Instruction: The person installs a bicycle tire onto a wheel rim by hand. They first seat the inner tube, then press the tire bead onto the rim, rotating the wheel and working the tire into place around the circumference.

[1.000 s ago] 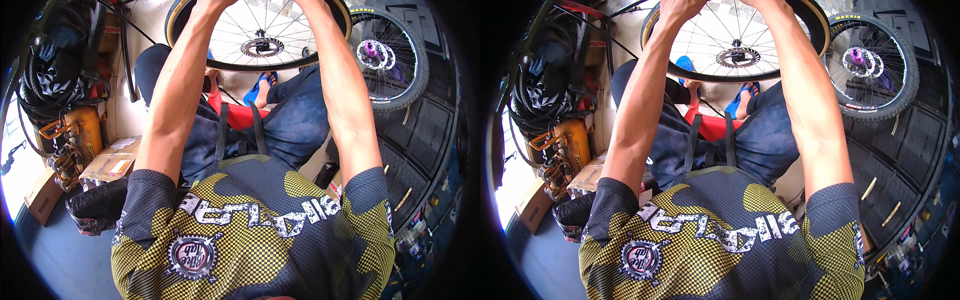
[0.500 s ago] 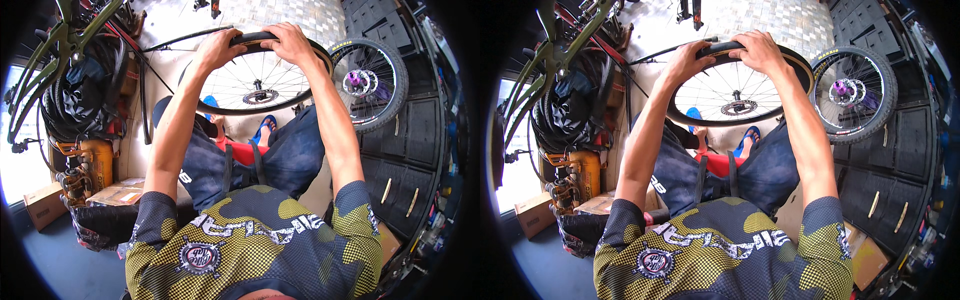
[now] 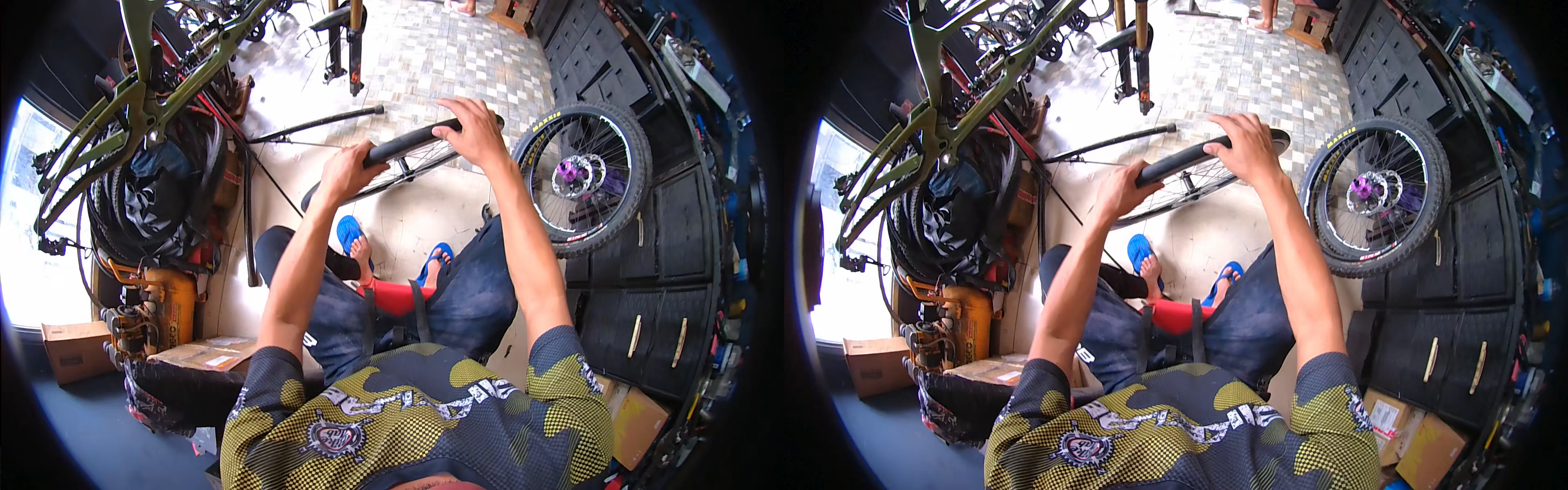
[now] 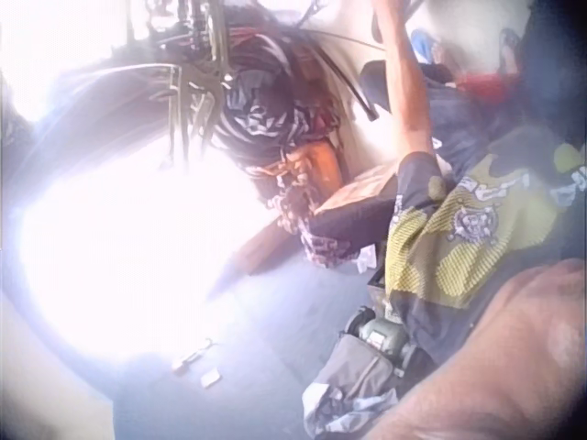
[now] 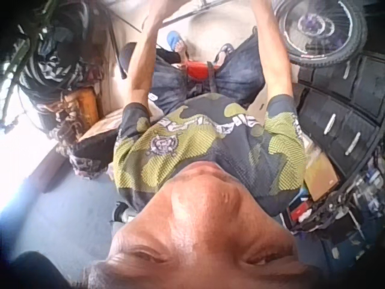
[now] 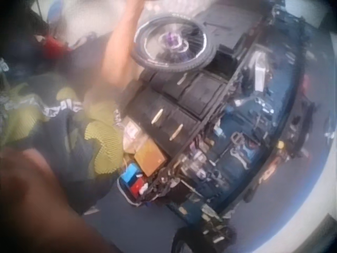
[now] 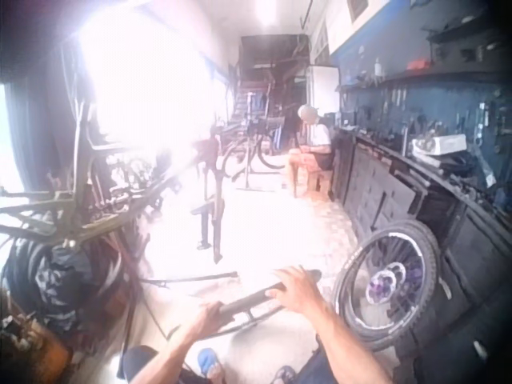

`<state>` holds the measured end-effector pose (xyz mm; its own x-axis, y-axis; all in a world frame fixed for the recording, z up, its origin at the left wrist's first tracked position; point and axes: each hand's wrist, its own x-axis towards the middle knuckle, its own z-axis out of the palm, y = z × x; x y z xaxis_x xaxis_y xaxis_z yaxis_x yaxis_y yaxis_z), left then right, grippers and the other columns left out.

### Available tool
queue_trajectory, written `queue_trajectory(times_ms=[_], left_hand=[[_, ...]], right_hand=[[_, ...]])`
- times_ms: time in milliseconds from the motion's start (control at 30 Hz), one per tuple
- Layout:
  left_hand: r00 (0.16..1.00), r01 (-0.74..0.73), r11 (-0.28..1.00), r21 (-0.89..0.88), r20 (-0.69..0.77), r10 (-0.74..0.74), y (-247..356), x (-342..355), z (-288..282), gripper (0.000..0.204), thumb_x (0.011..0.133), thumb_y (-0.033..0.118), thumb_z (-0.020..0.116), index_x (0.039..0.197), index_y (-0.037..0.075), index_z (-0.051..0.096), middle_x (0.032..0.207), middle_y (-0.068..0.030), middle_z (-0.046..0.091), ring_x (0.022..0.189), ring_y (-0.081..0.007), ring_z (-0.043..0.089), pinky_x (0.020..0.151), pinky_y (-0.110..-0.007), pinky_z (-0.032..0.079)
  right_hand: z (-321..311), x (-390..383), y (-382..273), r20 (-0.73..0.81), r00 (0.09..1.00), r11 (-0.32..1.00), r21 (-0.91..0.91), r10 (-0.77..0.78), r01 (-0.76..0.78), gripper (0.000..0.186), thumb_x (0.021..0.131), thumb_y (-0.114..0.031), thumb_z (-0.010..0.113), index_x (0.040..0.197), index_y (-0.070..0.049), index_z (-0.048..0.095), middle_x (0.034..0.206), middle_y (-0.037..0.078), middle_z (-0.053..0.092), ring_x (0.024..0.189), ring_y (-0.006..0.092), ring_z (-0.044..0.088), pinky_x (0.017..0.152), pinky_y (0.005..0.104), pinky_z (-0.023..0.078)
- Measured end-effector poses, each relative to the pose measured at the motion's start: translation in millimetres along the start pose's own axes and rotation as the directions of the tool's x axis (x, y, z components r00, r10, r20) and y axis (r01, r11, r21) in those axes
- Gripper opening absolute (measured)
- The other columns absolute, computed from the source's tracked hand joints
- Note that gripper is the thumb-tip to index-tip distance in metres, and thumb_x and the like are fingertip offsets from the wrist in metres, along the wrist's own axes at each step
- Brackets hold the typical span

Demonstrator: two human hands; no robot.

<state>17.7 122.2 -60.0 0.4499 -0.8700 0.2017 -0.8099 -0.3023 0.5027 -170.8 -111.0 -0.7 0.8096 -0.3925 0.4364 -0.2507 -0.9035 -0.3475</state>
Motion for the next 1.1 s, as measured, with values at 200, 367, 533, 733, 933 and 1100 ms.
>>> queue_trajectory(times_ms=[200, 367, 533, 733, 933, 1100], left_hand=[[0.987, 0.006, 0.999, -0.042, 0.161, 0.001, 6.4, -6.7, 26.4, 0.055, 0.082, 0.042, 0.086, 0.124, 0.011, 0.070, 0.109, -0.0147, 0.073, 0.106, -0.0356, 0.069, 0.090, -0.046, 0.055], [0.990, -0.096, 0.995, 0.036, 0.105, 0.092, -18.3, -23.2, 38.7, 0.053, 0.082, 0.042, 0.085, 0.126, 0.016, 0.072, 0.117, -0.0090, 0.073, 0.114, -0.0332, 0.066, 0.098, -0.047, 0.052], [0.964, -0.192, 0.970, 0.147, 0.211, 0.159, -23.1, -5.6, 21.5, 0.053, 0.074, 0.034, 0.090, 0.125, 0.026, 0.076, 0.116, 0.0001, 0.075, 0.124, -0.0257, 0.058, 0.107, -0.048, 0.036], [0.946, -0.320, 0.923, 0.215, 0.120, 0.300, -24.9, 63.7, -29.9, 0.051, 0.072, 0.022, 0.092, 0.121, 0.026, 0.077, 0.127, 0.0025, 0.071, 0.132, -0.0269, 0.054, 0.113, -0.050, 0.034], [0.872, -0.488, 0.838, 0.245, 0.177, 0.457, 13.8, 120.6, -64.8, 0.032, 0.083, 0.017, 0.086, 0.115, 0.020, 0.079, 0.122, -0.0019, 0.073, 0.119, -0.0237, 0.068, 0.097, -0.041, 0.058], [0.931, -0.364, 0.928, 0.085, 0.002, 0.365, 50.0, 131.6, -76.0, 0.019, 0.097, 0.025, 0.074, 0.111, 0.012, 0.079, 0.119, -0.0101, 0.076, 0.099, -0.0307, 0.075, 0.086, -0.043, 0.060]], right_hand=[[-17.0, -41.0, 41.8, 0.056, 0.986, 0.984, -0.096, 0.158, -0.152, 0.088, 0.079, -0.045, 0.087, 0.154, -0.014, 0.053, 0.150, 0.018, 0.055, 0.139, 0.0365, 0.047, 0.118, 0.0475, 0.038], [-17.1, -76.9, 63.8, 0.270, 0.927, 0.949, -0.249, 0.261, -0.195, 0.109, 0.070, -0.046, 0.094, 0.161, -0.015, 0.042, 0.158, 0.021, 0.045, 0.146, 0.0400, 0.040, 0.121, 0.0492, 0.035], [15.1, -122.0, 64.5, 0.432, 0.881, 0.961, -0.265, 0.194, -0.081, 0.090, 0.074, -0.042, 0.090, 0.153, -0.016, 0.054, 0.152, 0.019, 0.054, 0.143, 0.0382, 0.045, 0.117, 0.0505, 0.038], [63.8, -151.6, 2.4, 0.246, 0.964, 0.994, -0.014, 0.106, -0.106, 0.051, 0.086, -0.032, 0.078, 0.128, -0.006, 0.071, 0.115, 0.016, 0.074, 0.106, 0.0347, 0.069, 0.098, 0.0459, 0.051], [62.1, -165.7, -89.9, 0.152, 0.951, 0.945, 0.153, 0.268, -0.290, 0.054, 0.087, -0.039, 0.077, 0.128, -0.004, 0.069, 0.110, 0.020, 0.073, 0.099, 0.0391, 0.071, 0.091, 0.0464, 0.055], [61.2, -159.1, -112.3, 0.087, 0.895, 0.878, 0.174, 0.437, -0.446, 0.047, 0.092, -0.044, 0.075, 0.121, -0.008, 0.070, 0.105, 0.018, 0.073, 0.093, 0.0378, 0.072, 0.080, 0.0468, 0.057]])
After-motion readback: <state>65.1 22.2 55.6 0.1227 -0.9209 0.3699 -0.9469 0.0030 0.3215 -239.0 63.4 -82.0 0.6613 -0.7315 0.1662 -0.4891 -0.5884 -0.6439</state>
